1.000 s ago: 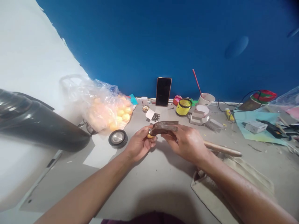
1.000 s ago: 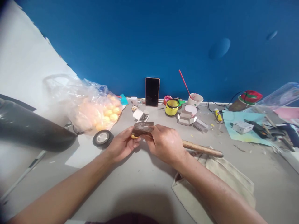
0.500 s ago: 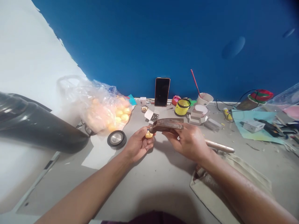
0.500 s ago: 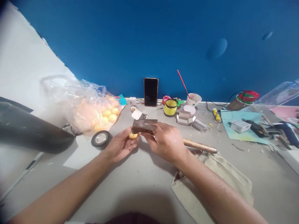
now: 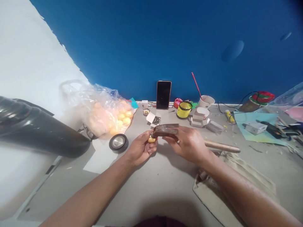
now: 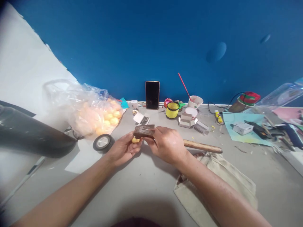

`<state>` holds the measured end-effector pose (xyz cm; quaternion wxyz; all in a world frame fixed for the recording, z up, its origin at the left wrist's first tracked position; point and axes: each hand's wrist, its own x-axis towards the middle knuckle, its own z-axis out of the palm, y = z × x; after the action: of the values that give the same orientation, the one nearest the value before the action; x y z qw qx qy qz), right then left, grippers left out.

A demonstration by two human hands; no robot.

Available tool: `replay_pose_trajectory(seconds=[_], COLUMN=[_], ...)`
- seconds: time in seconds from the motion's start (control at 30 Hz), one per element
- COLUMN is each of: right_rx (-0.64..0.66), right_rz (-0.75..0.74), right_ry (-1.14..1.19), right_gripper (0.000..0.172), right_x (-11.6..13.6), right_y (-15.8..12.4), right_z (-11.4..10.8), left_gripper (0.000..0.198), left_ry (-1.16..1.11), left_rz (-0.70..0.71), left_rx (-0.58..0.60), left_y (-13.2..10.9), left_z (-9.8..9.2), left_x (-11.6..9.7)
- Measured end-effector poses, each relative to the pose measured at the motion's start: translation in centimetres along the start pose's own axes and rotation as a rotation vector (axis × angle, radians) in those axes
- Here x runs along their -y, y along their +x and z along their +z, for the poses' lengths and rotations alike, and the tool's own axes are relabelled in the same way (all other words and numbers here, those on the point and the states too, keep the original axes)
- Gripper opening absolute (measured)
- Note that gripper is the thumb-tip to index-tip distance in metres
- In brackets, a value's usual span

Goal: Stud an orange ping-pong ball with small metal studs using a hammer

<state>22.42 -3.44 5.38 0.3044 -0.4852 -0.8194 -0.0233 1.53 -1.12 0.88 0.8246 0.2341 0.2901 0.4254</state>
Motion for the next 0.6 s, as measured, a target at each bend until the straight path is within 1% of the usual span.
replay_pose_trajectory(seconds=[0.07,0.13,0.27,0.3,0.43,0.57,0.6], right_rx=[-0.041,-0.049,0.052,0.056,-0.004,0.082,0.086], right_rz=[0.034,0.061,0.06,0.07,0.13,0.131,0.128], right_ry=[0.017,0.036,0.075,0.095,0.151,0.161,0.154], right_gripper=[0.028,0.027,0.025,0.025,0.026,0.023,0.023], right_x=[0.01,0.15,0.57,0.63,0.7,0.77,0.8], right_y=[0.02,0.05,0.08,0.08,0.11,0.11,0.11], right_z=[0.06,0.03,-0.15,-0.21,-0.33,-0.41,-0.51], left_gripper=[0.024,0.024,0.031,0.034,0.039,0.041,0.04], left_ry=[-0.011,-0.002,0.113,0.144,0.195,0.214,0.209], left_rz=[-0.002,0.002,0.026,0.035,0.066,0.035,0.028], left_rx=[-0.026,-0.051,-0.135,-0.151,-0.156,-0.159,-0.156], left_y=[0.17,0.27,0.18,0.12,-0.13,-0.19,-0.17], left_z=[-0.16,-0.32,-0.43,-0.38,0.06,0.4,0.4], left_x=[-0.04,0.04,0.41,0.48,0.54,0.54,0.55])
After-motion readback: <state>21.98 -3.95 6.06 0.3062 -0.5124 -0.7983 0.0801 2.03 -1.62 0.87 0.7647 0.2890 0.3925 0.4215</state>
